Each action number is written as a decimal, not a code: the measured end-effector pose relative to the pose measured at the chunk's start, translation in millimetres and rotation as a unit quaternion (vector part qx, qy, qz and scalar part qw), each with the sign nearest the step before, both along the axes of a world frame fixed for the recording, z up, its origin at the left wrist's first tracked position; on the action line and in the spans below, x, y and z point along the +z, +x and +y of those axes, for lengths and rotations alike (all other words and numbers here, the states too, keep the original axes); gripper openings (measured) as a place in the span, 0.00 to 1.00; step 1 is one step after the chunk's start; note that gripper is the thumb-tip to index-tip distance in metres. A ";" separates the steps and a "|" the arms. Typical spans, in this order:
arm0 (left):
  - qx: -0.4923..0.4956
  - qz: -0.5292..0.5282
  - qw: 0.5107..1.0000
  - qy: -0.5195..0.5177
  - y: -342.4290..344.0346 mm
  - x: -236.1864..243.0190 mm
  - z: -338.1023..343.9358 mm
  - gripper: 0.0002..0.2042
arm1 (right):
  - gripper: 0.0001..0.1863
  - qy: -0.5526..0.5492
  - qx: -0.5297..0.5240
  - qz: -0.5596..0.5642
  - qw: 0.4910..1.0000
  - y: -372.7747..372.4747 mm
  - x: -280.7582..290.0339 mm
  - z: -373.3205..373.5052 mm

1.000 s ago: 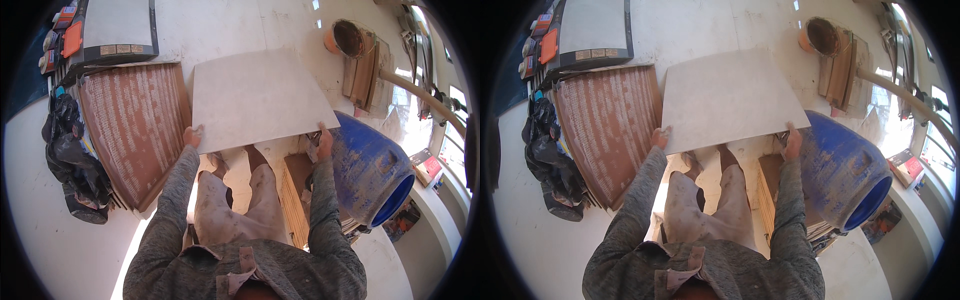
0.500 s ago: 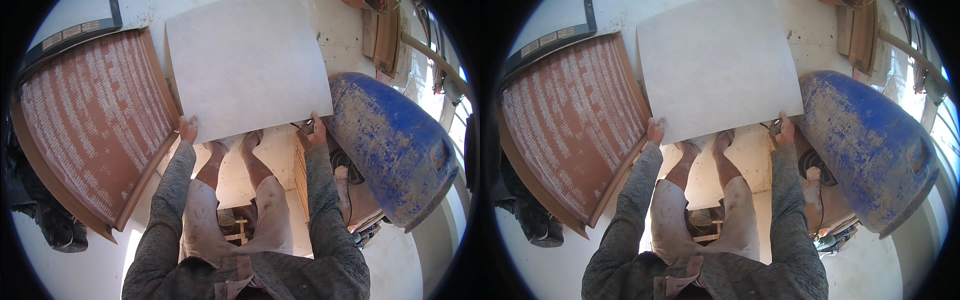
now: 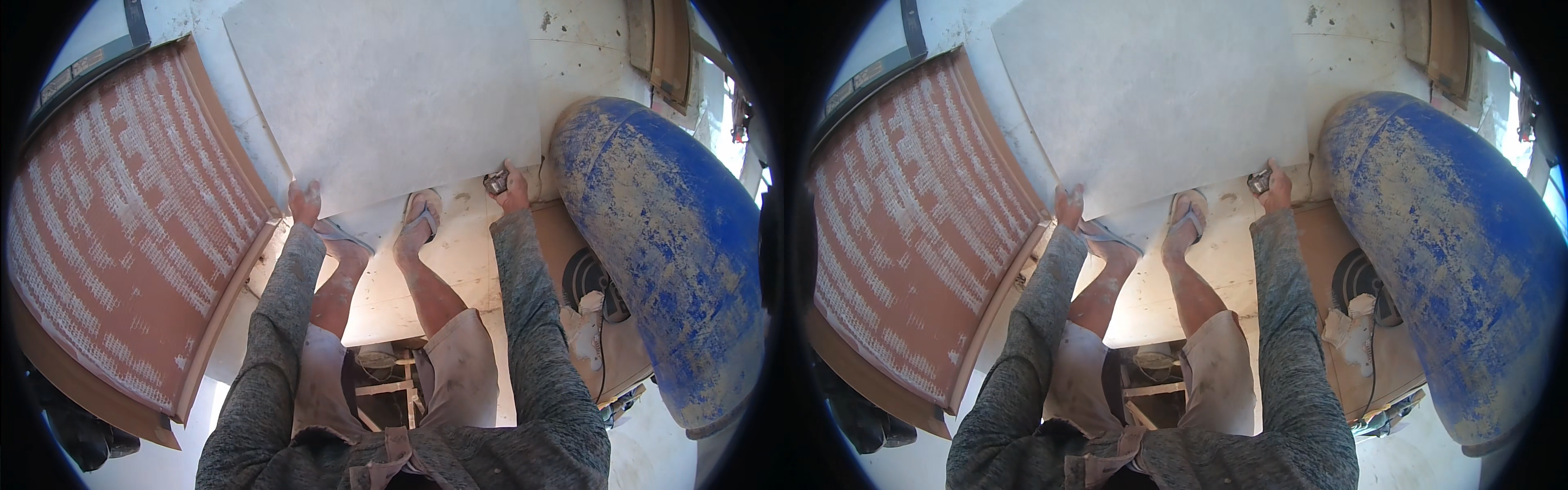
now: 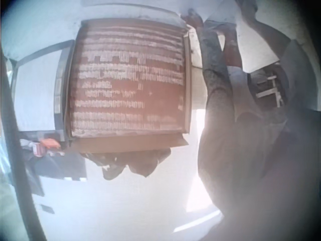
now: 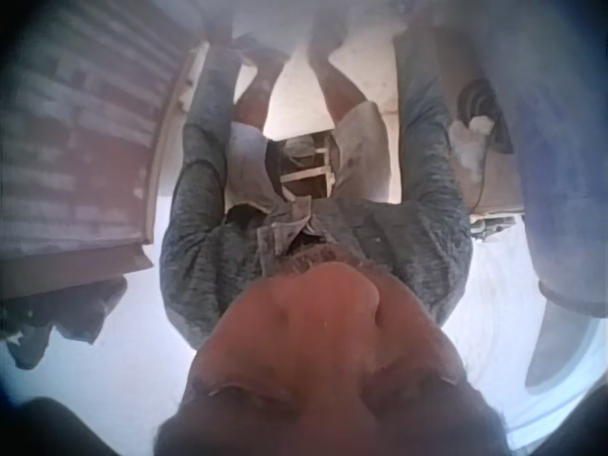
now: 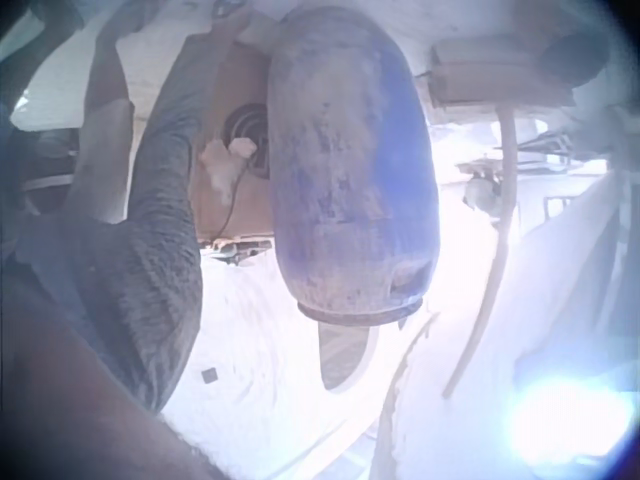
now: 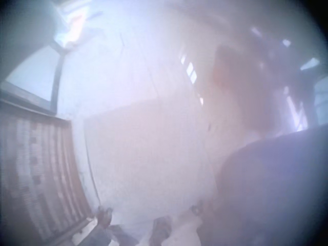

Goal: The person picks up a tile, carries it to a different room, and then uses a measuring tape and a pencil to mark a line on a tile.

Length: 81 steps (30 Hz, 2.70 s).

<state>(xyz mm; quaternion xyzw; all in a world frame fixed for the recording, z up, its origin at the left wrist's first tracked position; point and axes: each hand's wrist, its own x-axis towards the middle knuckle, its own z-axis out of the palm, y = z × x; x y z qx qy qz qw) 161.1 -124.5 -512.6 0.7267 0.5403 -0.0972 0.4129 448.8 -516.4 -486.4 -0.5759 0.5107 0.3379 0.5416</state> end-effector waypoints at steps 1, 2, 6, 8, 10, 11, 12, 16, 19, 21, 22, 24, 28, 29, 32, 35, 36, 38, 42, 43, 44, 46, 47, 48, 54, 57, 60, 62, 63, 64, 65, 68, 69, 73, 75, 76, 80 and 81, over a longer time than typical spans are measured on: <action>-0.025 0.002 0.999 0.025 -1.3 -4.9 1.7 0.21 | 0.13 0.007 0.003 -0.001 1.000 0.5 -7.2 -2.1; -0.033 0.022 0.999 0.021 -2.8 -8.9 1.9 0.21 | 0.13 0.014 0.007 -0.003 1.000 1.5 -13.6 -4.1; -0.065 0.076 0.995 0.014 17.7 3.1 3.8 0.19 | 0.13 -0.064 -0.026 0.030 0.997 0.1 -29.1 4.1; -0.080 0.092 0.992 0.020 18.2 1.1 7.3 0.20 | 0.13 -0.085 -0.038 0.045 0.995 2.2 -33.9 9.1; -0.097 0.112 0.989 0.030 17.4 -3.4 9.6 0.20 | 0.14 -0.083 -0.044 0.039 0.995 3.1 -37.4 7.9; -0.097 0.127 0.987 0.029 16.7 -4.7 9.9 0.20 | 0.15 -0.071 -0.043 0.025 0.996 2.2 -37.4 6.5; -0.097 0.141 0.985 0.028 17.9 -5.0 10.4 0.20 | 0.16 -0.058 -0.043 0.012 0.997 1.9 -37.2 7.7; -0.118 0.183 0.975 0.041 22.3 -3.2 12.8 0.21 | 0.16 -0.033 -0.039 -0.009 0.999 -0.3 -32.8 7.5; -0.127 0.180 0.975 0.027 22.0 -0.5 14.9 0.21 | 0.13 -0.042 -0.058 0.002 0.997 1.3 -33.4 10.1; -0.125 0.172 0.977 0.027 20.8 -1.9 15.0 0.21 | 0.14 -0.083 -0.076 0.028 0.993 4.5 -38.9 11.6; -0.125 0.168 0.978 0.025 19.6 -3.6 14.8 0.21 | 0.14 -0.096 -0.081 0.035 0.991 5.5 -42.8 11.0; -0.132 0.165 0.977 0.019 17.7 -5.1 18.5 0.22 | 0.14 -0.122 -0.091 0.049 0.987 4.7 -50.7 12.9; -0.139 0.178 0.973 0.039 20.6 -7.7 14.3 0.21 | 0.12 -0.137 -0.072 0.034 0.987 -1.1 -46.2 2.5; -0.135 0.176 0.974 0.037 20.1 -6.8 13.7 0.21 | 0.11 -0.170 -0.071 0.030 0.982 -4.5 -46.3 3.0; -0.121 0.157 0.980 0.030 13.2 -15.8 14.0 0.20 | 0.09 -0.217 -0.043 -0.001 0.975 -17.4 -38.2 -8.2; -0.115 0.152 0.979 0.072 -10.2 -15.5 29.2 0.19 | 0.08 -0.248 0.011 0.003 0.969 -40.5 -20.2 17.2; -0.124 0.153 0.976 0.090 -14.4 -9.0 32.2 0.20 | 0.09 -0.266 0.030 0.010 0.963 -47.2 -12.1 22.5; -0.147 0.120 0.980 0.055 1.8 -2.5 -4.9 0.20 | 0.10 -0.324 0.099 -0.010 0.941 -60.3 -8.4 -52.4; -0.186 0.104 0.976 0.039 3.3 26.1 2.7 0.21 | 0.15 -0.392 0.474 -0.063 0.786 -95.9 26.3 -70.2; -0.194 0.100 0.975 0.036 6.1 38.4 4.2 0.21 | 0.17 -0.404 0.585 -0.089 0.698 -106.9 45.9 -72.6; -0.214 0.088 0.972 0.031 5.4 56.4 0.4 0.20 | 0.20 -0.390 0.704 -0.112 0.582 -118.4 69.3 -75.7; -0.278 0.086 0.956 0.041 -10.0 113.2 9.2 0.20 | 0.19 -0.355 0.418 -0.035 0.835 -136.5 137.4 -31.3; -0.339 0.041 0.940 0.005 -13.3 131.8 -17.8 0.21 | 0.19 -0.343 0.425 0.010 0.837 -150.8 164.4 -66.1; -0.395 0.152 0.906 0.023 -17.9 158.9 -0.7 0.21 | 0.20 -0.285 0.361 -0.027 0.888 -146.7 210.9 -26.3; -0.437 0.012 0.898 -0.042 -38.9 356.7 -50.9 0.15 | 0.21 -0.164 0.287 -0.073 0.941 -172.9 421.7 -17.4; -0.523 -0.018 0.845 -0.108 -30.7 427.0 -75.5 0.32 | 0.22 -0.177 0.296 -0.199 0.917 -207.3 491.2 -15.1; -0.493 -0.084 0.814 -0.294 18.0 552.8 -118.7 0.35 | 0.23 -0.132 0.289 -0.264 0.911 -212.0 560.9 5.5; -0.408 -0.067 0.811 -0.415 31.0 611.3 -149.3 0.34 | 0.23 -0.096 0.249 -0.274 0.924 -222.3 636.8 18.4; -0.396 -0.074 0.793 -0.457 34.9 637.3 -161.8 0.32 | 0.23 -0.081 0.225 -0.282 0.929 -235.6 654.8 26.1; -0.378 -0.080 0.778 -0.496 33.6 662.4 -169.8 0.31 | 0.22 -0.051 0.161 -0.289 0.942 -250.6 673.9 32.6; -0.387 -0.074 0.751 -0.530 26.4 684.0 -175.4 0.29 | 0.21 -0.018 0.097 -0.295 0.950 -268.2 689.5 39.5; -0.410 -0.048 0.684 -0.602 -2.5 731.9 -198.1 0.26 | 0.19 -0.186 0.134 -0.488 0.842 -335.5 661.8 43.6; -0.429 -0.024 0.676 -0.598 -12.3 741.8 -198.2 0.26 | 0.18 -0.280 0.179 -0.562 0.758 -353.3 667.2 45.0; -0.457 0.038 0.646 -0.610 -61.3 780.4 -212.2 0.23 | 0.17 -0.051 -0.024 -0.429 0.902 -433.2 703.5 36.5; -0.559 0.023 0.615 -0.555 -78.2 770.7 -220.3 0.22 | 0.17 -0.053 -0.047 -0.369 0.927 -465.4 731.4 19.7; -0.608 0.019 0.596 -0.524 -89.3 772.5 -226.2 0.22 | 0.17 -0.047 -0.070 -0.338 0.937 -480.9 761.1 11.6; -0.733 0.014 0.491 -0.470 -140.1 793.4 -279.0 0.23 | 0.15 -0.074 -0.198 -0.337 0.918 -559.4 768.8 -21.2; -0.735 0.021 0.482 -0.476 -156.3 793.4 -293.3 0.23 | 0.15 -0.076 -0.218 -0.345 0.910 -578.7 765.5 -29.3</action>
